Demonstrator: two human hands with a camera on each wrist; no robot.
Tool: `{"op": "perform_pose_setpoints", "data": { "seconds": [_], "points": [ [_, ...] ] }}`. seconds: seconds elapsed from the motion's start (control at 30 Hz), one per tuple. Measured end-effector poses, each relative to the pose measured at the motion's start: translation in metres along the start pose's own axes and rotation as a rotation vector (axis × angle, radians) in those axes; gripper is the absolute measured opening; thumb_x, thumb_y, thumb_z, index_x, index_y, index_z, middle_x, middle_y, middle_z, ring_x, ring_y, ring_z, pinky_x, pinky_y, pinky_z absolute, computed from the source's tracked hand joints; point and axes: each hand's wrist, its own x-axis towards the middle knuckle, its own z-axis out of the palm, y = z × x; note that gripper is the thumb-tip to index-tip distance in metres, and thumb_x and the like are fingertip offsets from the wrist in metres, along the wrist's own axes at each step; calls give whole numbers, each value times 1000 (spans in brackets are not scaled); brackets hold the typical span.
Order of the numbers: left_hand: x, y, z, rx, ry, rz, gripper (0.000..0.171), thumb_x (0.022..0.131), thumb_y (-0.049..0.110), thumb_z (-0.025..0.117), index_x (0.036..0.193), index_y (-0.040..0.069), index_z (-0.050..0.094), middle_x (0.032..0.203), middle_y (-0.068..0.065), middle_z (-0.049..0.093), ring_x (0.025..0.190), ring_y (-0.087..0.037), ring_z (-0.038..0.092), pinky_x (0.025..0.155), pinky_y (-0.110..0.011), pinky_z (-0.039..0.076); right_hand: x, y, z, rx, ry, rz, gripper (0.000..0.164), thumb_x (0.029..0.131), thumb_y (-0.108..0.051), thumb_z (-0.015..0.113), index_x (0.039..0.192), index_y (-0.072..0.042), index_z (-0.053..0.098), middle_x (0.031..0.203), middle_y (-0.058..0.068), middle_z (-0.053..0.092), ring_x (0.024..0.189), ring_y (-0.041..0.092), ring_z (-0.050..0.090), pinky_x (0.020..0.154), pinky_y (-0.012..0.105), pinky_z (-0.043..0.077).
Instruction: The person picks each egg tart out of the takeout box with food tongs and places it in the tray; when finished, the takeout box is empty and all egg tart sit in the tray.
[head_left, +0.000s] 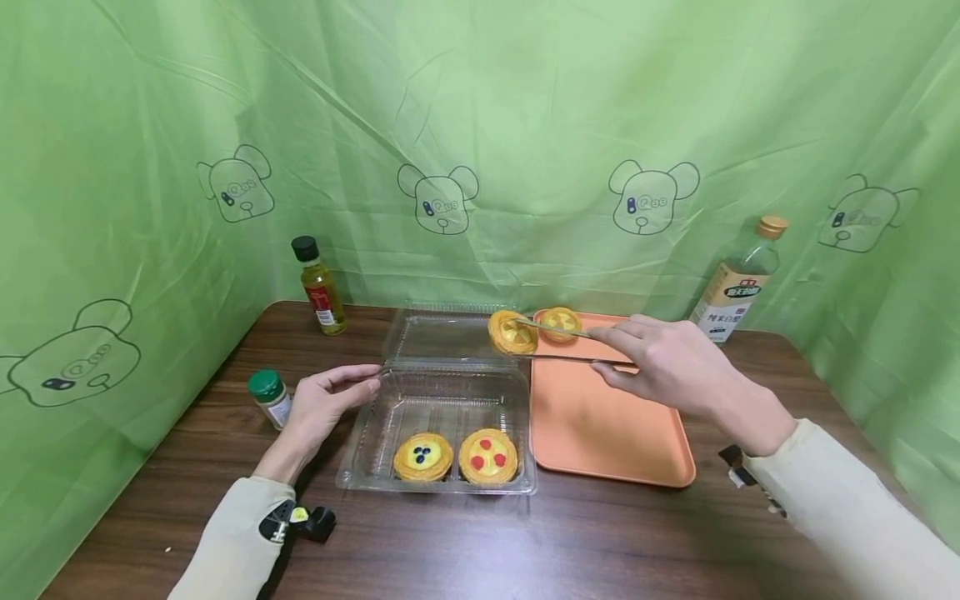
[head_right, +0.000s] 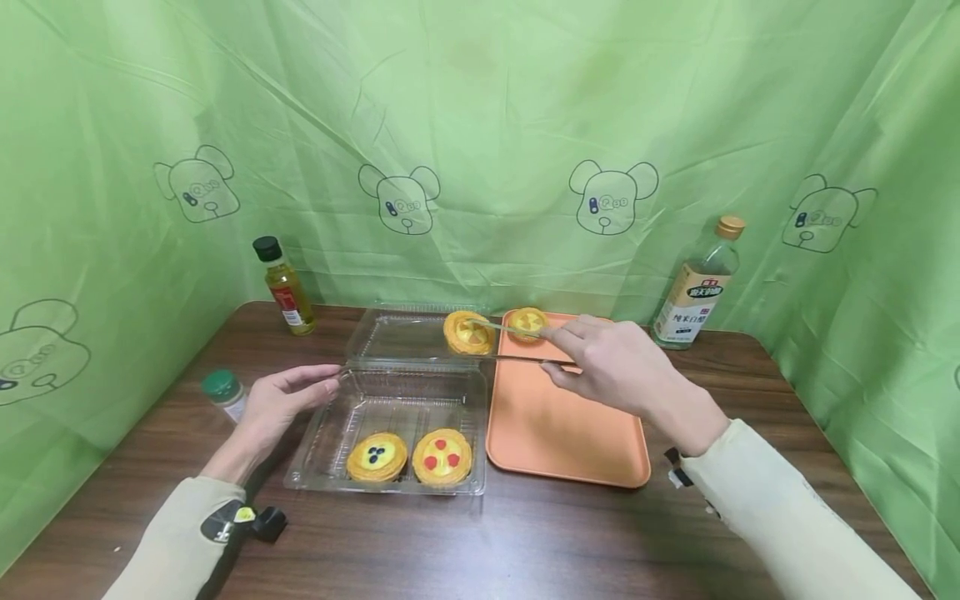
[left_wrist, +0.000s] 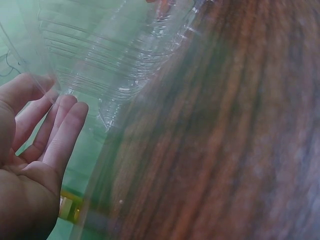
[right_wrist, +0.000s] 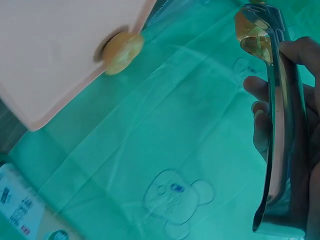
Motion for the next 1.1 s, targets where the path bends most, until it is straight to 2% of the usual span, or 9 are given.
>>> {"op": "perform_pose_setpoints", "data": {
  "seconds": [0.17, 0.37, 0.47, 0.53, 0.63, 0.7, 0.77, 0.93, 1.1],
  "points": [
    [1, -1, 0, 5, -6, -1, 45, 97, 23, 82, 134, -1, 72, 117, -9, 78, 101, -11, 75, 88, -28, 61, -14, 15, -1, -28, -24, 55, 50, 109, -48, 48, 121, -8, 77, 94, 6, 78, 72, 24, 71, 39, 39, 49],
    [2, -2, -1, 9, -3, -6, 45, 96, 25, 83, 133, 1, 73, 115, -5, 78, 102, -12, 75, 88, -28, 61, -32, 27, -1, -57, -56, 111, 54, 109, -51, 44, 120, -9, 76, 80, 3, 71, 60, 20, 61, 35, 33, 39],
    [2, -3, -1, 10, -1, -3, 46, 96, 26, 84, 133, 1, 73, 115, -4, 79, 102, -12, 75, 87, -28, 61, -40, 32, -1, -60, -74, 141, 60, 110, -56, 39, 119, -10, 76, 77, 0, 68, 58, 16, 60, 37, 33, 40],
    [2, -4, -2, 16, 2, -2, 46, 95, 27, 84, 132, 2, 73, 115, -3, 79, 101, -12, 75, 87, -27, 61, -46, 35, -2, -57, -87, 154, 54, 109, -54, 46, 119, -10, 76, 77, 0, 68, 58, 16, 61, 39, 35, 44],
    [3, -4, -1, 27, -2, 2, 47, 96, 27, 84, 132, 1, 73, 117, -4, 78, 101, -11, 75, 87, -26, 61, -55, 42, -3, -58, -113, 180, 38, 99, -40, 68, 118, -9, 77, 81, -2, 70, 63, 18, 64, 44, 40, 50],
    [3, -4, -1, 25, -5, 2, 47, 96, 27, 84, 133, 0, 72, 118, -5, 78, 102, -11, 75, 87, -26, 61, -61, 46, -4, -63, -135, 207, 36, 88, -27, 78, 119, -8, 77, 85, 1, 74, 67, 21, 68, 47, 45, 53],
    [3, -4, 0, 21, -5, 1, 47, 96, 26, 84, 133, 0, 72, 118, -5, 78, 102, -11, 75, 88, -26, 61, -66, 50, -4, -80, -161, 241, 40, 82, -23, 84, 119, -9, 78, 91, 4, 76, 72, 26, 72, 51, 50, 56],
    [3, -5, 0, 14, -1, -4, 48, 95, 28, 84, 133, 1, 73, 118, -4, 78, 102, -12, 75, 87, -28, 61, -78, 58, -4, -104, -244, 324, 44, 83, -25, 87, 123, -10, 77, 101, 14, 78, 84, 38, 75, 58, 59, 57],
    [3, -6, -1, 34, 3, -6, 49, 95, 31, 84, 133, 3, 73, 120, -5, 77, 103, -12, 75, 88, -27, 61, -87, 66, -3, -114, -305, 373, 41, 86, -25, 84, 123, -10, 76, 100, 15, 77, 82, 39, 74, 58, 61, 57]
  ]
}}
